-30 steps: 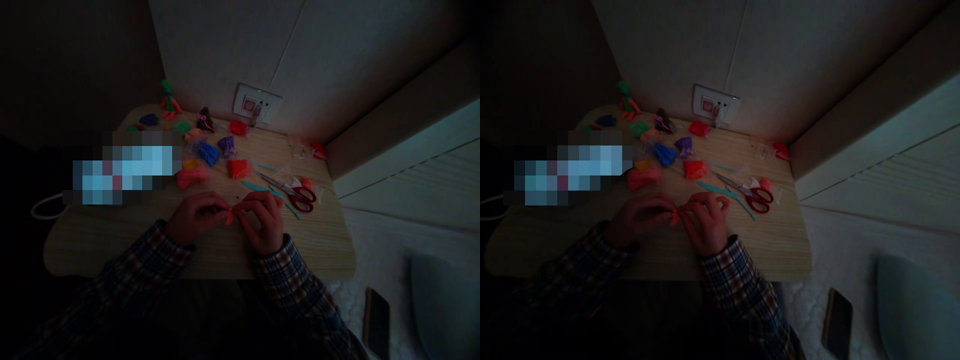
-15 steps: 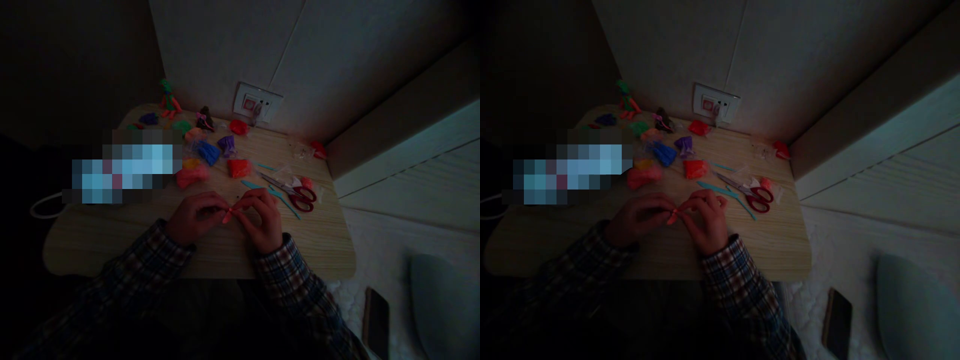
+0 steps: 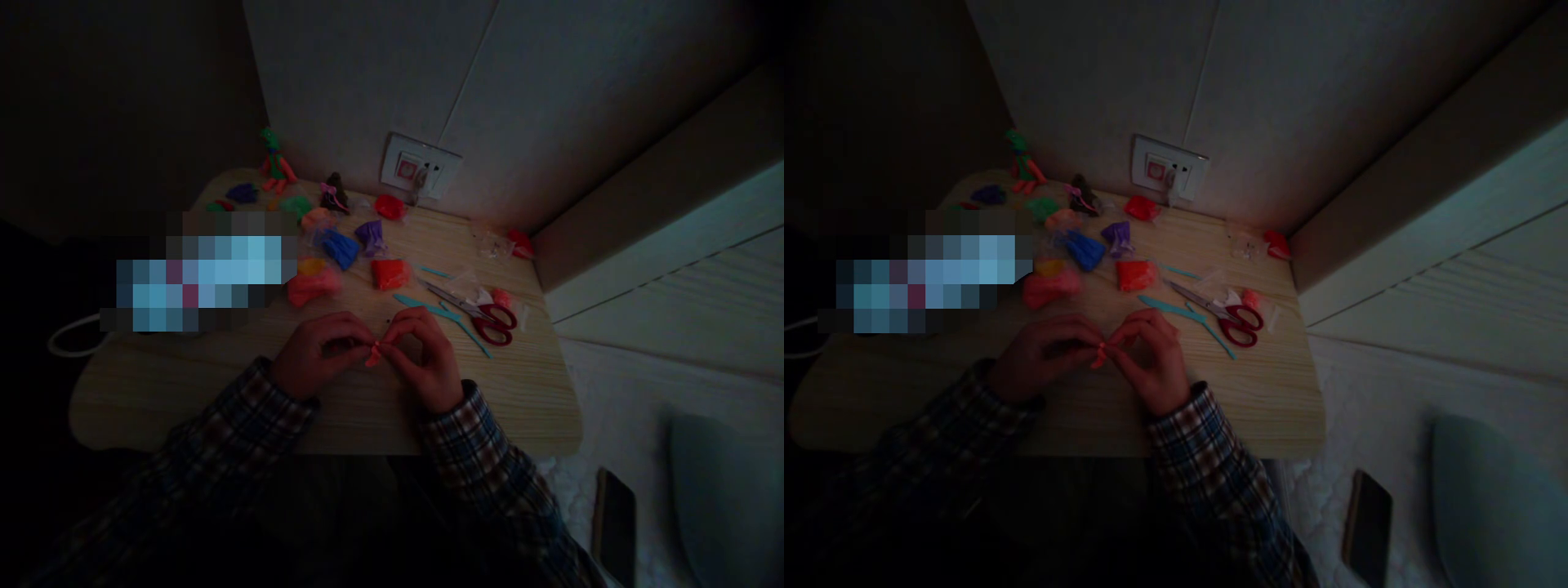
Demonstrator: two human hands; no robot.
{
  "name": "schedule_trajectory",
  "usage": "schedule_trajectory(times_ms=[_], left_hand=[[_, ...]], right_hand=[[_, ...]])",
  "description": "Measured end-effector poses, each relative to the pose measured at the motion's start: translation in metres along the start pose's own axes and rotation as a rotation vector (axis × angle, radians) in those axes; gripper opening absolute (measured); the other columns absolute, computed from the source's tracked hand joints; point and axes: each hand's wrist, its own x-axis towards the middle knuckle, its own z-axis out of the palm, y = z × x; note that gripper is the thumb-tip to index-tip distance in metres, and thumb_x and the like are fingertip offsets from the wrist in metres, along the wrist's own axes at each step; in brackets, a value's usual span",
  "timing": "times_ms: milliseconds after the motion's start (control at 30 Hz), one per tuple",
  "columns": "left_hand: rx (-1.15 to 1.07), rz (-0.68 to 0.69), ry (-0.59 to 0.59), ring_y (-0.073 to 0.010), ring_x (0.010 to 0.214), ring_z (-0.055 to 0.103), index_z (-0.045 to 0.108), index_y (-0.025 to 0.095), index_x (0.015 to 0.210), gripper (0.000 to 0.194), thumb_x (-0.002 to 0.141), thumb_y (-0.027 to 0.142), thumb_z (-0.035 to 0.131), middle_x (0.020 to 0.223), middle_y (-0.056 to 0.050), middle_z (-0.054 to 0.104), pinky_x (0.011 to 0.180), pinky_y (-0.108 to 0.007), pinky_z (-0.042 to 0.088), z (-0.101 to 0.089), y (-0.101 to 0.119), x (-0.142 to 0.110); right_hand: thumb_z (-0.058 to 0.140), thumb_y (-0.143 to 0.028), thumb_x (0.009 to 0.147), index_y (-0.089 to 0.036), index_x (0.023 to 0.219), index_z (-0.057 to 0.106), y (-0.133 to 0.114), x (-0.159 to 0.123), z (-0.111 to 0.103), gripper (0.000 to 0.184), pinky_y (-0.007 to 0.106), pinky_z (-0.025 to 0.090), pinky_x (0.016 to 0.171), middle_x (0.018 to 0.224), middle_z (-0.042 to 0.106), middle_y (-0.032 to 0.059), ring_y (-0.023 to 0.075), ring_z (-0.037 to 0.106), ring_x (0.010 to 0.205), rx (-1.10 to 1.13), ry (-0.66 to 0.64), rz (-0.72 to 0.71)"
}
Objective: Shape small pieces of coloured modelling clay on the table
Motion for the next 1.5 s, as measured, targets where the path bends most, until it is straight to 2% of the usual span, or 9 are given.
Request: schedule_trajectory(times_ms=[267, 600, 1000, 1233, 1500], left_hand=[[-0.023, 0.026, 0.01, -0.0146, 0.071, 0.062, 0.068, 0.016, 0.075, 0.013, 0.08, 0.026, 0.063, 0.079, -0.004, 0.067, 0.061, -0.024, 0.047, -0.0004, -0.0003, 0.001], [0.019, 0.077, 0.095, -0.0146, 0.072, 0.061, 0.067, 0.016, 0.075, 0.014, 0.08, 0.029, 0.066, 0.08, -0.004, 0.066, 0.058, -0.023, 0.049, -0.0012, 0.0007, 0.0005], [0.026, 0.054, 0.113, -0.0146, 0.07, 0.061, 0.066, 0.017, 0.075, 0.015, 0.08, 0.031, 0.067, 0.075, -0.003, 0.065, 0.061, -0.025, 0.05, -0.0023, 0.0037, 0.0006], [0.023, 0.082, 0.111, -0.0152, 0.071, 0.061, 0.068, 0.017, 0.078, 0.013, 0.08, 0.029, 0.066, 0.077, -0.003, 0.066, 0.059, -0.025, 0.051, -0.0009, 0.0019, 0.0011], [0.002, 0.084, 0.097, -0.0148, 0.071, 0.062, 0.068, 0.016, 0.08, 0.009, 0.079, 0.025, 0.067, 0.08, -0.004, 0.066, 0.06, -0.024, 0.052, -0.0007, 0.0044, 0.0008]], right_hand=[[0.064, -0.029, 0.081, -0.021, 0.075, 0.062, -0.0006, -0.0017, 0.0004, 0.01, 0.036, 0.044, 0.08, 0.082, 0.057, 0.0021, 0.0183, 0.055, 0.085, 0.021, -0.011, -0.006], [0.061, -0.024, 0.082, -0.022, 0.086, 0.064, -0.0023, -0.0033, -0.0012, 0.005, 0.036, 0.045, 0.076, 0.088, 0.053, 0.0023, 0.0163, 0.053, 0.079, 0.073, -0.067, -0.049], [0.065, -0.039, 0.08, -0.023, 0.084, 0.06, -0.0011, -0.003, -0.0007, 0.017, 0.038, 0.044, 0.079, 0.086, 0.055, 0.0019, 0.0189, 0.054, 0.085, 0.056, -0.059, -0.064], [0.061, -0.024, 0.082, -0.022, 0.079, 0.058, -0.0015, -0.0018, 0.0012, 0.005, 0.034, 0.044, 0.074, 0.083, 0.055, 0.0011, 0.0162, 0.054, 0.08, 0.069, -0.021, -0.063], [0.062, -0.021, 0.081, -0.021, 0.079, 0.057, 0.0002, -0.0018, 0.0009, 0.005, 0.034, 0.043, 0.075, 0.082, 0.054, 0.0003, 0.0159, 0.053, 0.08, 0.07, -0.008, -0.057]])
